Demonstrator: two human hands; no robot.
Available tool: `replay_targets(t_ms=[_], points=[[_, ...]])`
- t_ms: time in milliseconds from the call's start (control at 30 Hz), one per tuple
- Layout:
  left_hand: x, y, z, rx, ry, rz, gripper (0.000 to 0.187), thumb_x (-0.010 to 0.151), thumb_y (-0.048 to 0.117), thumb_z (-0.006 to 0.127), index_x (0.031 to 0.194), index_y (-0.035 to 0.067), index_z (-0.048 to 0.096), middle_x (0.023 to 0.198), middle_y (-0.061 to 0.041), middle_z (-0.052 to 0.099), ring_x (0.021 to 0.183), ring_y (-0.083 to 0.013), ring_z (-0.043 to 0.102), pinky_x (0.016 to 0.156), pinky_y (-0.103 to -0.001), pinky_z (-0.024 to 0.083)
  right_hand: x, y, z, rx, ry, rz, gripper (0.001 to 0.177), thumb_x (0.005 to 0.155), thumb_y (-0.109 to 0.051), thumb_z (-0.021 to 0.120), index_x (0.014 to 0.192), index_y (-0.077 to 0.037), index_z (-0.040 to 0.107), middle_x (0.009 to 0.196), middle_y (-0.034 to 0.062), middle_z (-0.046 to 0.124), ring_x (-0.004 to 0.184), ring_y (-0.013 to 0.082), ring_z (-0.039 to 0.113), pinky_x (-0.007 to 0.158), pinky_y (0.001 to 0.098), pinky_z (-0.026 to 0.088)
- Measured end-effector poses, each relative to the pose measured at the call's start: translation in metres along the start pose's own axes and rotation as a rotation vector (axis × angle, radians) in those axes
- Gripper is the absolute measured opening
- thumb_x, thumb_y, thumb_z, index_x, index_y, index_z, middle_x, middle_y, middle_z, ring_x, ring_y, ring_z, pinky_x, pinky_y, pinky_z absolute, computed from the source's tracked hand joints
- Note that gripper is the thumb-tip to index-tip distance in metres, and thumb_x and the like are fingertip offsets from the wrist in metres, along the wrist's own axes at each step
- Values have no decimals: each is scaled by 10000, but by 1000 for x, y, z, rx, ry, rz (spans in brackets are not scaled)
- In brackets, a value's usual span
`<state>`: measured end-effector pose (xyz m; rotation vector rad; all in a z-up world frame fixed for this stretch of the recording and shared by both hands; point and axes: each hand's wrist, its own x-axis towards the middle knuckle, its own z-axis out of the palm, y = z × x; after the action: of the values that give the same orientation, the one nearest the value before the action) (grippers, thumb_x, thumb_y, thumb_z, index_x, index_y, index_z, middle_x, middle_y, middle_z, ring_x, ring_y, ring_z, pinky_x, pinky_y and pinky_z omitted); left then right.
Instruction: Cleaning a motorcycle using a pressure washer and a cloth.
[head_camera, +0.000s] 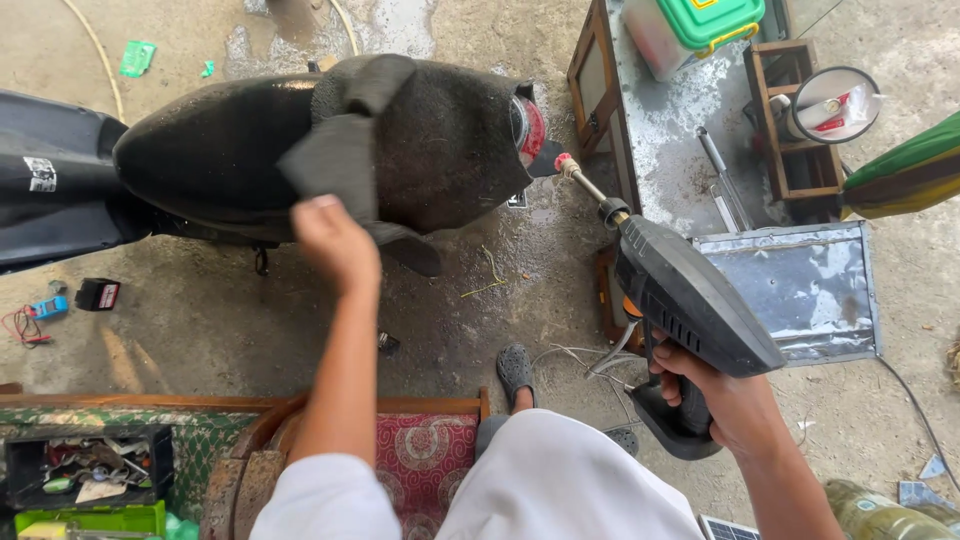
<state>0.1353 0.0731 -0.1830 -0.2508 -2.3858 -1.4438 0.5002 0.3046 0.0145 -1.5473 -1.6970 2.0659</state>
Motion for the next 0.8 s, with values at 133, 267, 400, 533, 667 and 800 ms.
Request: replay_targets(t_ms=[133,267,400,533,667,800], points=[[53,-85,-90,-6,154,-375,223,1097,165,521,944,5,548,872,-69,589,765,-156,543,704,-374,481,1,-1,-1,9,7,-7,239,816,-36,717,1043,25,671,777,143,655,547,192,587,460,314,467],[119,-191,-133,-210,335,-819,254,1016,112,519,1159,-49,653,1294,-206,630,1157,-241,691,1004,-416,522,0,1,-4,-9,-4,-5,236,825,-38,713,1050,13,663,779,134,650,551,187,577,464,314,457],[155,-217,-123,-208,464,-1113,399,980,64,452,1341,-102,414,1450,-281,488,1280,-341,612,1064,-469,528,4,9,-8,-43,15,30,223,824,-33,703,1035,19,655,773,145,657,545,198,575,459,324,459],[130,-249,-103,117,305,-1090,431,1033,103,419,1427,-72,444,1493,-259,526,1328,-343,626,1095,-441,545,5,9,-9,-54,21,16,222,822,-26,702,1034,14,649,768,146,657,542,197,572,461,319,456],[99,-121,-83,940,252,-867,891,843,233,696,1576,29,232,1523,-242,348,1434,-441,359,1003,-731,363,8,4,-6,-42,6,16,226,815,-15,707,1032,30,664,757,144,646,536,202,571,457,319,447],[46,-44,22,-350,77,-575,397,1054,244,492,1384,40,410,1469,-211,515,1234,-326,643,1059,-462,577,13,4,1,-77,32,32,223,823,-20,699,1037,26,660,748,153,655,534,204,572,452,329,459]])
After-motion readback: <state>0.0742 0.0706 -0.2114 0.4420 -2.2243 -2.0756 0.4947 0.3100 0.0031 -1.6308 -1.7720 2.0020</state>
